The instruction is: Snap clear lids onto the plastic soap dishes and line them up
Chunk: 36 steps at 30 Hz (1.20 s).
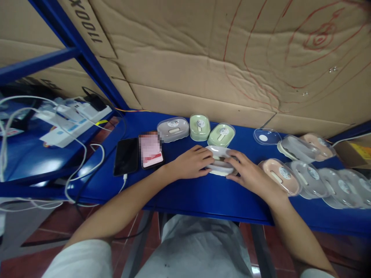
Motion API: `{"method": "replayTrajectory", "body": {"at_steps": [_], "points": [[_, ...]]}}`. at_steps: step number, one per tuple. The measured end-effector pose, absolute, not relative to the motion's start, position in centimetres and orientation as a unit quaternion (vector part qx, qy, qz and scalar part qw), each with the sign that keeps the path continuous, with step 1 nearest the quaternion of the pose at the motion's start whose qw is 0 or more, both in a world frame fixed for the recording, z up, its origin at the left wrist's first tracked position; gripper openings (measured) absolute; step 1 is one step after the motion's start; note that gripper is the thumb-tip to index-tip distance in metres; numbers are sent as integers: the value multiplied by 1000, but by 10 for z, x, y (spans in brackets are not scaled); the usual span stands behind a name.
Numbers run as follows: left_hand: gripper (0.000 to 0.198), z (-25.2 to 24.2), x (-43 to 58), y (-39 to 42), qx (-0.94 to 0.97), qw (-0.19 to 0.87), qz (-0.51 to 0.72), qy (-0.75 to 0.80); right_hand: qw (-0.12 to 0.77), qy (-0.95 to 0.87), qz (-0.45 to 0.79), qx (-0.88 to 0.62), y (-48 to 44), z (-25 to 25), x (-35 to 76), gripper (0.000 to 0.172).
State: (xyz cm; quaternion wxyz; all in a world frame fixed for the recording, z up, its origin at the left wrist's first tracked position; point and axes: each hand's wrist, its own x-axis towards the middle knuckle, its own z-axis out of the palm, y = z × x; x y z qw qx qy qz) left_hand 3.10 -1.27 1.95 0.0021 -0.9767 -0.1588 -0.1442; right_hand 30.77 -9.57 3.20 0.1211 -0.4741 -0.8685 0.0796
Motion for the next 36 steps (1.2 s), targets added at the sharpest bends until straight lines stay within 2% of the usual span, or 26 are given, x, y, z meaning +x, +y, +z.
{"method": "replayTrajectory", "body": {"at_steps": [3, 8, 13, 19, 24, 26, 29, 32, 36], "points": [[14, 20, 31, -13, -977, 2, -150, -154, 118, -869, 93, -471, -94, 29, 314, 59], [18, 17, 31, -12, -977, 24, -150, -151, 148, -868, 79, -468, -84, 22, 317, 57], [20, 16, 31, -13, -974, 25, -163, -157, 133, -871, 121, -457, -75, 18, 323, 76], [17, 19, 28, -12, -976, 28, -165, -142, 115, -884, 105, -440, -77, 12, 320, 60], [15, 19, 26, -12, -980, 18, -139, -142, 113, -891, 86, -431, -82, 15, 316, 60], [14, 20, 26, -12, -980, -2, -136, -147, 110, -888, 97, -437, -80, 24, 322, 55], [14, 21, 25, -12, -976, -37, -147, -158, 117, -833, 60, -538, -67, 36, 343, 48], [11, 21, 25, -12, -973, -56, -153, -165, 103, -699, -27, -707, -41, 36, 366, 57], [10, 21, 25, -11, -971, -69, -147, -173, 79, -615, -15, -784, -8, 23, 378, 63]]}}
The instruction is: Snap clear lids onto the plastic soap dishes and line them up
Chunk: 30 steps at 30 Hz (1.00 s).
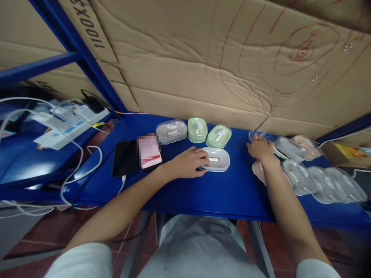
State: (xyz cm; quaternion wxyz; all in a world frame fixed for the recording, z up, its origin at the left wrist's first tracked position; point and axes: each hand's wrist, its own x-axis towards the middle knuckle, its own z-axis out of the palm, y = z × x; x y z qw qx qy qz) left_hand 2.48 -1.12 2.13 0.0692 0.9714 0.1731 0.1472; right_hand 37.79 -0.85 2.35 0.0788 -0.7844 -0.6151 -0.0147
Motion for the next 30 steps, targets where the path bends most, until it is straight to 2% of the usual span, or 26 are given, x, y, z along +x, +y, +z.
{"method": "replayTrajectory", "body": {"at_steps": [7, 9, 12, 14, 19, 24, 27, 30], "points": [[13, 20, 24, -10, 970, 85, 144, 177, 136, -636, 52, -758, -21, 40, 364, 30], [13, 20, 23, -9, 970, 88, 137, 178, 235, -651, 122, -711, -38, 51, 358, 28], [24, 22, 22, -7, 969, 89, 135, 187, 429, -610, 309, -590, -61, 60, 348, 28], [40, 23, 21, -6, 962, 93, 148, 210, 477, -570, 393, -541, -68, 61, 343, 31], [79, 20, 17, -4, 936, 158, 185, 256, 518, -506, 425, -543, -69, 60, 343, 34], [99, 19, 16, -4, 922, 219, 186, 261, 530, -447, 500, -519, -71, 64, 335, 32], [104, 21, 16, -3, 920, 225, 182, 263, 489, -451, 529, -527, -69, 54, 324, 40], [98, 22, 15, -1, 922, 215, 187, 264, 436, -511, 462, -580, -66, 37, 320, 48]]}}
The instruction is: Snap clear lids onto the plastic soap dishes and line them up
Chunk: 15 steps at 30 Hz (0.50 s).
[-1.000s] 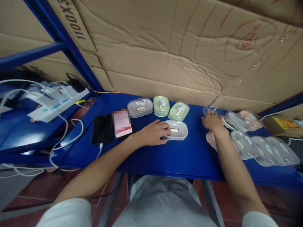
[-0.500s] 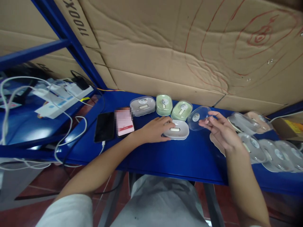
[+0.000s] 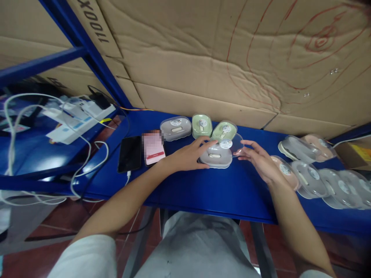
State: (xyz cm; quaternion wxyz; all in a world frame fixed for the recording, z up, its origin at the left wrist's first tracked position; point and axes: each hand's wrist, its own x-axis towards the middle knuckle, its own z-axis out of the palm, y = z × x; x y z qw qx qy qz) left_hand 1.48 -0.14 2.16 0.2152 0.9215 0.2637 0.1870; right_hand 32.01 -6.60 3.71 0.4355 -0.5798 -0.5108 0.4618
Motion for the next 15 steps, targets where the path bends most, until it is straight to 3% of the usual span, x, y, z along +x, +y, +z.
{"method": "replayTrajectory", "body": {"at_steps": [6, 11, 15], "points": [[83, 16, 12, 4, 923, 204, 195, 263, 269, -659, 282, -643, -70, 15, 328, 59], [90, 15, 11, 5, 919, 207, 195, 273, 236, -759, 119, -595, -71, 17, 322, 89], [90, 15, 10, 7, 920, 193, 203, 274, 198, -804, 61, -557, -68, 19, 319, 82]]}}
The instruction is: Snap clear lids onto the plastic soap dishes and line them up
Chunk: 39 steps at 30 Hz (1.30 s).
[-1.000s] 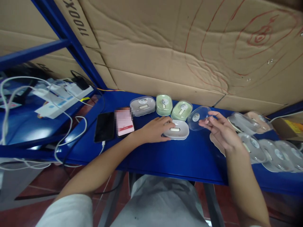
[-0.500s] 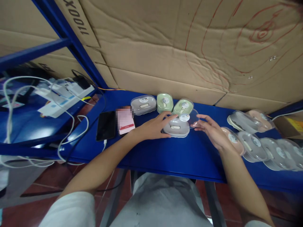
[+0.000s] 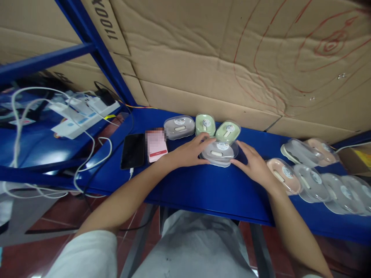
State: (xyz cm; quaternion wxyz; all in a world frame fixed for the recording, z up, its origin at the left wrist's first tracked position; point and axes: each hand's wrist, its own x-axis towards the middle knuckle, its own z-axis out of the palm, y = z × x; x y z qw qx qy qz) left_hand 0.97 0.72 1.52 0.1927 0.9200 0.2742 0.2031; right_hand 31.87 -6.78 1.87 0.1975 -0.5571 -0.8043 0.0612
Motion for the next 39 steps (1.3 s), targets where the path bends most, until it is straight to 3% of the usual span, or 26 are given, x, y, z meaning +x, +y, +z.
{"method": "replayTrajectory", "body": {"at_steps": [4, 7, 14, 20, 26, 31, 39], "points": [[80, 13, 9, 10, 922, 198, 207, 261, 145, -807, 36, -571, -69, 19, 318, 76], [76, 11, 9, 10, 922, 197, 210, 258, 139, -818, 35, -557, -70, 22, 317, 81], [78, 12, 8, 10, 914, 231, 197, 269, 141, -871, 66, -467, -72, 17, 304, 73], [77, 11, 7, 13, 903, 268, 179, 284, 146, -861, 32, -485, -71, 15, 302, 61], [81, 9, 5, 18, 906, 283, 141, 282, 136, -864, 0, -484, -73, 15, 299, 62], [84, 12, 3, 16, 917, 251, 114, 287, 144, -887, -5, -439, -74, 6, 290, 70], [85, 17, 4, 4, 939, 117, 62, 318, 131, -897, -8, -423, -76, 5, 281, 74]]}}
